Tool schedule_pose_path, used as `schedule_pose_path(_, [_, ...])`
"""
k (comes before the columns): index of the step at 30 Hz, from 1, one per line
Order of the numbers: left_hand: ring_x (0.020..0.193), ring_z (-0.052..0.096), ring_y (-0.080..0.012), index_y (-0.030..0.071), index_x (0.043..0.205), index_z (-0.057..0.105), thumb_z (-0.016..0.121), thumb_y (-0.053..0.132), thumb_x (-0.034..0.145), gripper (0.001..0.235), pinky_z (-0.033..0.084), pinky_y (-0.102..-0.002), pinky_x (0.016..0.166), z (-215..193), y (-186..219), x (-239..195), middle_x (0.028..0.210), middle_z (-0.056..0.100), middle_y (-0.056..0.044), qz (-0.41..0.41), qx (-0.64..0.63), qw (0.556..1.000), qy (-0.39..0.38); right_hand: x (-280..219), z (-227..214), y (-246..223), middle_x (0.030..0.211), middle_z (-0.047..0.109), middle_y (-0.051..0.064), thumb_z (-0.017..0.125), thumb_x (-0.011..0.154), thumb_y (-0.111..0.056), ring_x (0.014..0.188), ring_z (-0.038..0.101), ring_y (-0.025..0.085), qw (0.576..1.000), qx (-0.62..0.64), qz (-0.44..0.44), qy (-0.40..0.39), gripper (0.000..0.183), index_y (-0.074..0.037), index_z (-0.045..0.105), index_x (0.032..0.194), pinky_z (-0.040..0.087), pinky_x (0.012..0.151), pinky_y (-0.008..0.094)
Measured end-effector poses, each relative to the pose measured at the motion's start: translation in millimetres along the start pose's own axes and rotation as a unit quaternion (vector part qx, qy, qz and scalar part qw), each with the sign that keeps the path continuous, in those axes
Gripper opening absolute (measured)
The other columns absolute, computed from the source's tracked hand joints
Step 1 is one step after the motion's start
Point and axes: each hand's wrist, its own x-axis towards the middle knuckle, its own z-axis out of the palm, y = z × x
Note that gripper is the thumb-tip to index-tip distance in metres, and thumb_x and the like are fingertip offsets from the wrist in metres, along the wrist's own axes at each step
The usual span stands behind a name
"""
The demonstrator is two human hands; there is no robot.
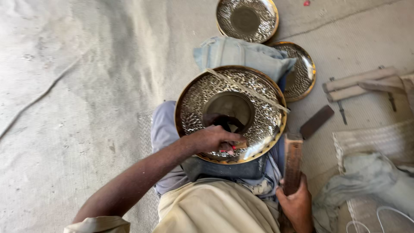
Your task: The person sits on the floor and uses a hammer and chisel to emboss a decorative pattern into a large brass plate. They repeatedly strike the chisel against the plate's surface to create a textured design.
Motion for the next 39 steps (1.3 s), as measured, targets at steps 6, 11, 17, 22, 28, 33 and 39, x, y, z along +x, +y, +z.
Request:
schedule_pose_path(6, [0.089,0.078,-0.0217,0.018,0.141,0.059,0.075,0.015,0.09,0.053,0.062,-0.039,0.073,3.0,-4.6,0.7,0.105,0.079,-0.011,0.024,0.01,1.0,0.0,9.8,7.0,2.8,0.111,0.073,0.023,0.081,0.071,-0.021,0.095,0.075,0.035,0.996,-0.049,0.07,-0.039,0.085,-0.01,0.049,0.148,0.057,0.089,0.043])
schedule_pose_path(11, [0.087,0.079,-0.0205,0.02,0.142,0.059,0.076,0.017,0.091,0.054,0.062,-0.038,0.072,0.7,-1.7,0.0,0.101,0.079,-0.01,0.011,-0.001,1.0,-0.007,6.2,7.7,-4.6,0.117,0.072,0.024,0.079,0.071,-0.019,0.107,0.071,0.036,1.0,-0.013,-0.005,0.009,0.075,-0.005,0.053,0.14,0.054,0.089,0.043])
schedule_pose_path(17, [0.082,0.078,-0.0214,0.022,0.141,0.06,0.077,0.02,0.089,0.055,0.06,-0.04,0.072,-4.4,2.1,2.1,0.098,0.079,-0.011,-0.045,0.026,0.998,-0.044,-0.6,1.2,-22.7,0.117,0.072,0.022,0.079,0.073,-0.017,0.105,0.072,0.037,1.0,-0.023,0.013,0.002,0.07,-0.006,0.054,0.137,0.056,0.086,0.044])
schedule_pose_path(22, [0.088,0.079,-0.0205,0.022,0.141,0.061,0.076,0.02,0.088,0.055,0.062,-0.038,0.076,-3.6,2.0,3.3,0.102,0.08,-0.009,-0.015,0.017,0.999,-0.028,0.3,-1.3,-31.2,0.107,0.077,0.018,0.078,0.075,-0.018,0.097,0.077,0.036,0.997,0.052,0.051,0.019,0.058,-0.009,0.057,0.128,0.059,0.086,0.045])
schedule_pose_path(28, [0.089,0.078,-0.0243,0.021,0.142,0.059,0.078,0.02,0.088,0.058,0.061,-0.041,0.076,-5.8,0.6,3.6,0.104,0.079,-0.011,-0.021,0.01,0.999,-0.047,-4.9,5.0,-19.0,0.105,0.074,0.017,0.078,0.08,-0.016,0.091,0.074,0.036,0.985,0.157,0.028,0.072,0.052,-0.007,0.053,0.125,0.058,0.086,0.043])
schedule_pose_path(33, [0.09,0.079,-0.0251,0.021,0.141,0.059,0.077,0.019,0.087,0.057,0.062,-0.041,0.077,-10.2,6.2,5.3,0.102,0.079,-0.011,-0.012,0.018,0.999,-0.039,-7.6,12.1,5.4,0.106,0.071,0.02,0.079,0.077,-0.016,0.094,0.07,0.038,0.997,0.067,-0.023,0.032,0.062,-0.004,0.054,0.132,0.056,0.084,0.044])
schedule_pose_path(39, [0.095,0.077,-0.0265,0.026,0.135,0.064,0.081,0.018,0.084,0.055,0.059,-0.045,0.081,-6.0,15.9,16.9,0.106,0.079,-0.008,-0.059,0.015,0.99,-0.128,-29.1,34.9,41.7,0.1,0.073,0.018,0.079,0.074,-0.017,0.092,0.073,0.033,0.997,0.013,0.023,0.068,0.061,-0.002,0.059,0.129,0.056,0.082,0.043])
